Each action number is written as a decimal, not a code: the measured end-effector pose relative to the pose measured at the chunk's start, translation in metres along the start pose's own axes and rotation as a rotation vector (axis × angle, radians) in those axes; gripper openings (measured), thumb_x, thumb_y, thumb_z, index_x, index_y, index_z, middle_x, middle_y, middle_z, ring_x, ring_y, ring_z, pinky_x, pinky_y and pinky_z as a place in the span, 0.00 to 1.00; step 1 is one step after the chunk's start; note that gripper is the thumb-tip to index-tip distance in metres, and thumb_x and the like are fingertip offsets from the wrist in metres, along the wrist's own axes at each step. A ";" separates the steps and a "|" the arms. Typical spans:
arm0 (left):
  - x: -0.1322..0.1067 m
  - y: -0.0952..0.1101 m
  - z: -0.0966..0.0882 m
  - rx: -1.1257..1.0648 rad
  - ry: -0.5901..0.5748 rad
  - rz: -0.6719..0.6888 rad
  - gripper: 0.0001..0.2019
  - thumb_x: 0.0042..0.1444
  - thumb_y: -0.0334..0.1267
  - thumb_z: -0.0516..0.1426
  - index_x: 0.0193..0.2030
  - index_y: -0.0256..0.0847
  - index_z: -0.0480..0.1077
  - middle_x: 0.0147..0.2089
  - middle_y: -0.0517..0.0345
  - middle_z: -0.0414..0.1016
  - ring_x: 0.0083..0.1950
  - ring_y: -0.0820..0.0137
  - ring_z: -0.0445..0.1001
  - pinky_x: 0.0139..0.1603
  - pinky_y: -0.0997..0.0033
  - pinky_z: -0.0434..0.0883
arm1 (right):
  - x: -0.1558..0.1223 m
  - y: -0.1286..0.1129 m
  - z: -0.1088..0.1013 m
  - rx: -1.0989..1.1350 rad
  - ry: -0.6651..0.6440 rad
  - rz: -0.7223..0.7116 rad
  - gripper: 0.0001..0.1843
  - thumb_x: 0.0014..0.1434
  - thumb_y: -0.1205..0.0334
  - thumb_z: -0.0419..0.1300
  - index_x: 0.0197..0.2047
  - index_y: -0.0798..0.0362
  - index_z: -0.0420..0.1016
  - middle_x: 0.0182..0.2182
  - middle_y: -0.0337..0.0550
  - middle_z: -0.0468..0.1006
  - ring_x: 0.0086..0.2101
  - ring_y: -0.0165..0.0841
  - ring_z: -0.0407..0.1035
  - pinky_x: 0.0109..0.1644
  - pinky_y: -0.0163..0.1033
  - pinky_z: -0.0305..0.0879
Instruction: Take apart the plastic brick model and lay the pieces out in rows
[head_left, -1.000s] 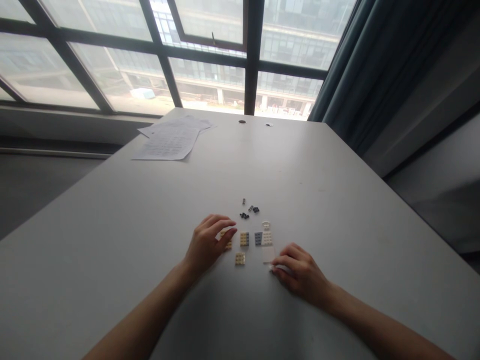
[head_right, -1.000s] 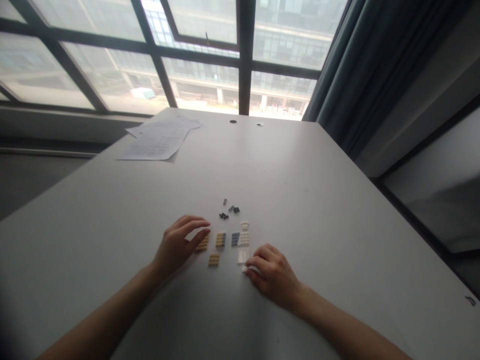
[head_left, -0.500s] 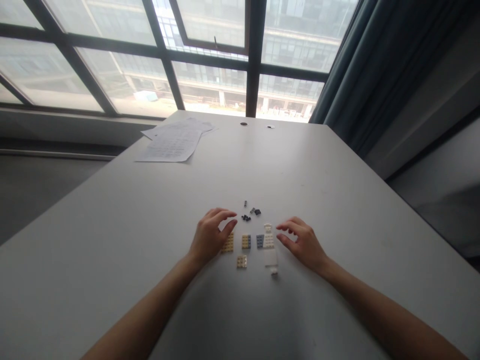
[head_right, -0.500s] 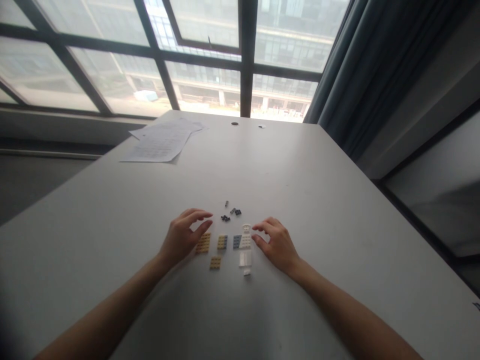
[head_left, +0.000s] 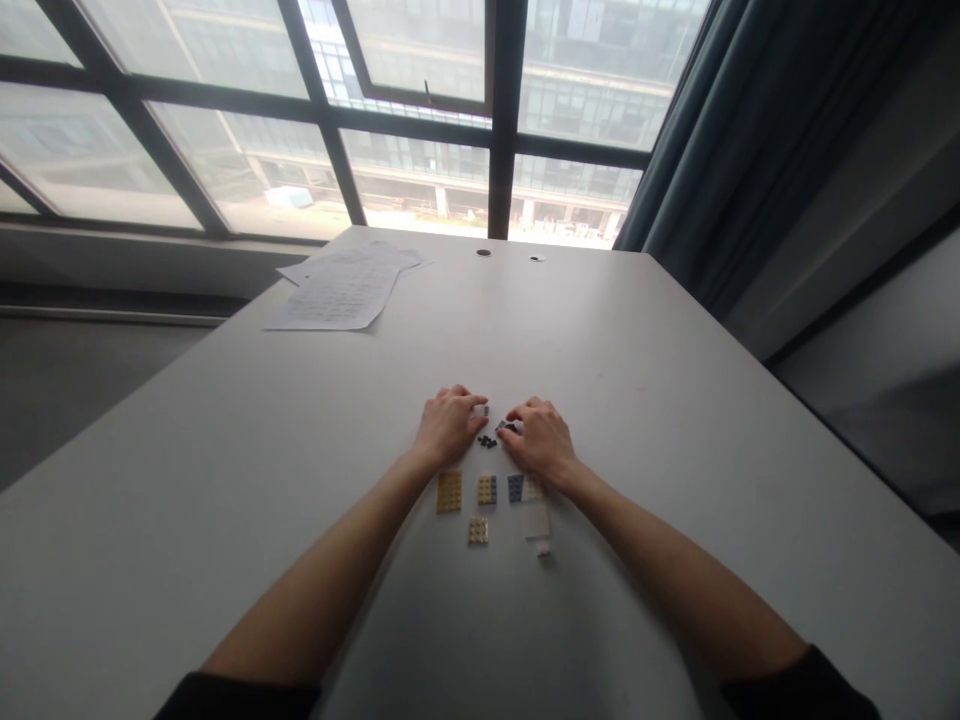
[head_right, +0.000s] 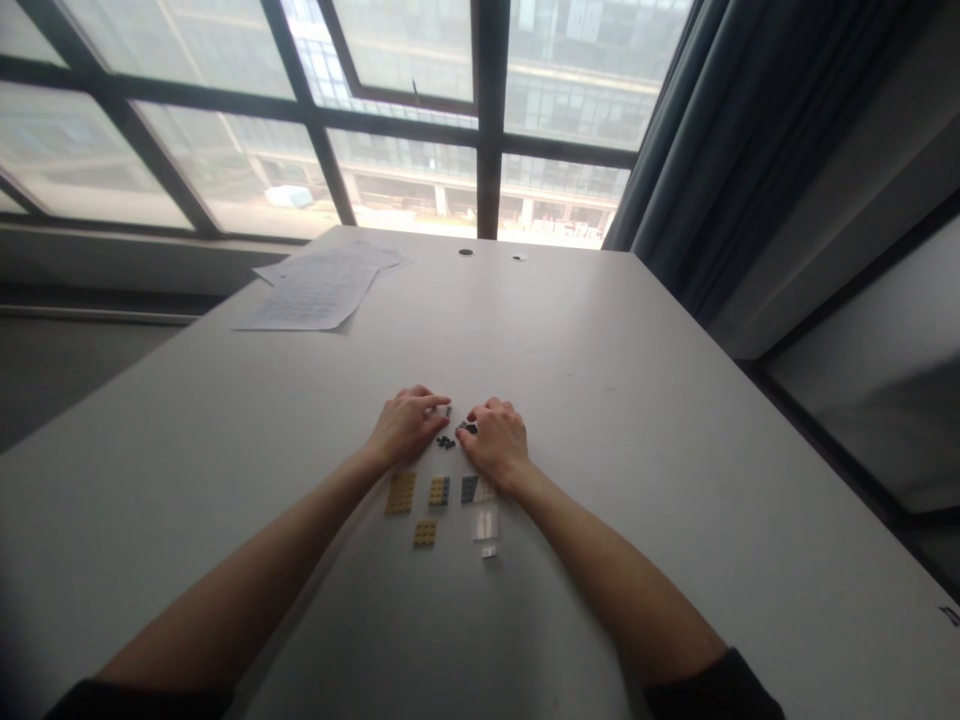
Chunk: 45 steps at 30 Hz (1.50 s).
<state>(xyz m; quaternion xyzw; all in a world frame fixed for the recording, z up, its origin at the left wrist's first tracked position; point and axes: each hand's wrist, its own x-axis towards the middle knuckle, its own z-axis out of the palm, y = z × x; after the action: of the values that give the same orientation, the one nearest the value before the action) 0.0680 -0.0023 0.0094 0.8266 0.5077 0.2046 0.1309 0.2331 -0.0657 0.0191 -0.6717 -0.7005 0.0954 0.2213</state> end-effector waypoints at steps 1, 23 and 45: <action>0.000 0.001 0.000 -0.009 0.001 0.000 0.13 0.52 0.40 0.58 0.44 0.47 0.77 0.45 0.52 0.74 0.49 0.58 0.70 0.52 0.60 0.65 | 0.001 -0.001 0.001 -0.015 -0.001 -0.006 0.12 0.56 0.55 0.61 0.40 0.52 0.78 0.40 0.48 0.75 0.45 0.41 0.66 0.49 0.43 0.62; -0.052 0.038 -0.018 -1.335 0.150 -0.222 0.21 0.57 0.53 0.56 0.47 0.38 0.72 0.36 0.53 0.75 0.32 0.74 0.72 0.34 0.72 0.71 | -0.017 -0.001 -0.016 1.533 -0.051 0.356 0.13 0.50 0.49 0.60 0.30 0.50 0.75 0.29 0.40 0.76 0.28 0.31 0.67 0.31 0.37 0.62; -0.095 0.048 -0.046 -0.585 0.114 0.147 0.09 0.55 0.41 0.60 0.42 0.43 0.75 0.42 0.53 0.74 0.44 0.65 0.71 0.46 0.63 0.70 | -0.070 0.008 -0.043 0.922 0.006 -0.026 0.06 0.50 0.58 0.63 0.32 0.50 0.77 0.33 0.41 0.74 0.34 0.35 0.66 0.39 0.40 0.64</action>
<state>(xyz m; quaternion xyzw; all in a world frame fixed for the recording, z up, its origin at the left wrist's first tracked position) 0.0462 -0.1081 0.0514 0.7755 0.3727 0.3970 0.3195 0.2594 -0.1414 0.0408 -0.4944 -0.5927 0.3924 0.5002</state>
